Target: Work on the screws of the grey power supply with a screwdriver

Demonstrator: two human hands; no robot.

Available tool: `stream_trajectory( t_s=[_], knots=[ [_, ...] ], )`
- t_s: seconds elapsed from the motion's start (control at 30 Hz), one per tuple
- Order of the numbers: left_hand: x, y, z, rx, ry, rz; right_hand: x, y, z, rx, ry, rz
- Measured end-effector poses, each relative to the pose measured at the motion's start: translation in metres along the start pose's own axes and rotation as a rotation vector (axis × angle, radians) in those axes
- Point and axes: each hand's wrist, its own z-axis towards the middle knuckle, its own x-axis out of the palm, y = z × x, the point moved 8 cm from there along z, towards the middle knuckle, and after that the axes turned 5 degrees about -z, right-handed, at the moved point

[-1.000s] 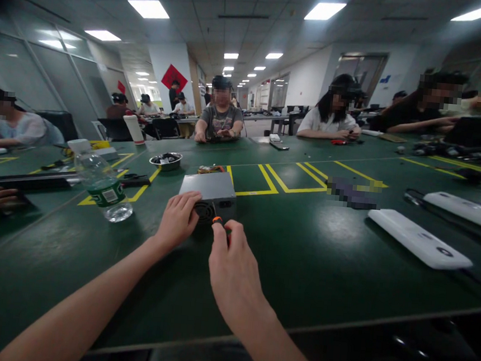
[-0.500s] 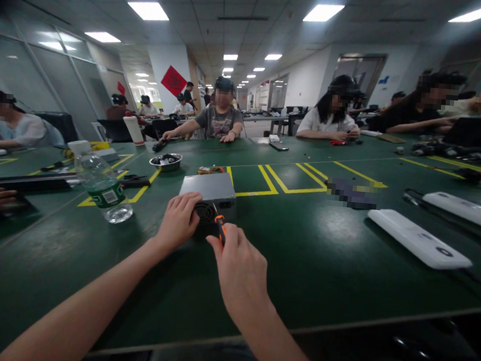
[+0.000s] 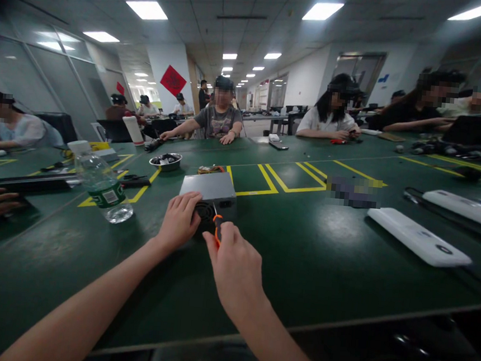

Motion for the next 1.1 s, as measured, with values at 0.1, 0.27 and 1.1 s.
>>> stream_trajectory(
  t_s=[0.1,0.27,1.1],
  knots=[
    [-0.001,-0.001,0.000,0.004,0.010,0.002,0.003,-0.002,0.000,0.013,0.036,0.046],
    [-0.002,-0.001,0.000,0.002,0.005,0.007,-0.001,0.015,-0.004,-0.122,-0.016,0.156],
    [0.001,-0.002,-0.001,0.001,0.013,0.011,0.005,-0.030,-0.005,0.089,0.079,0.204]
  ],
)
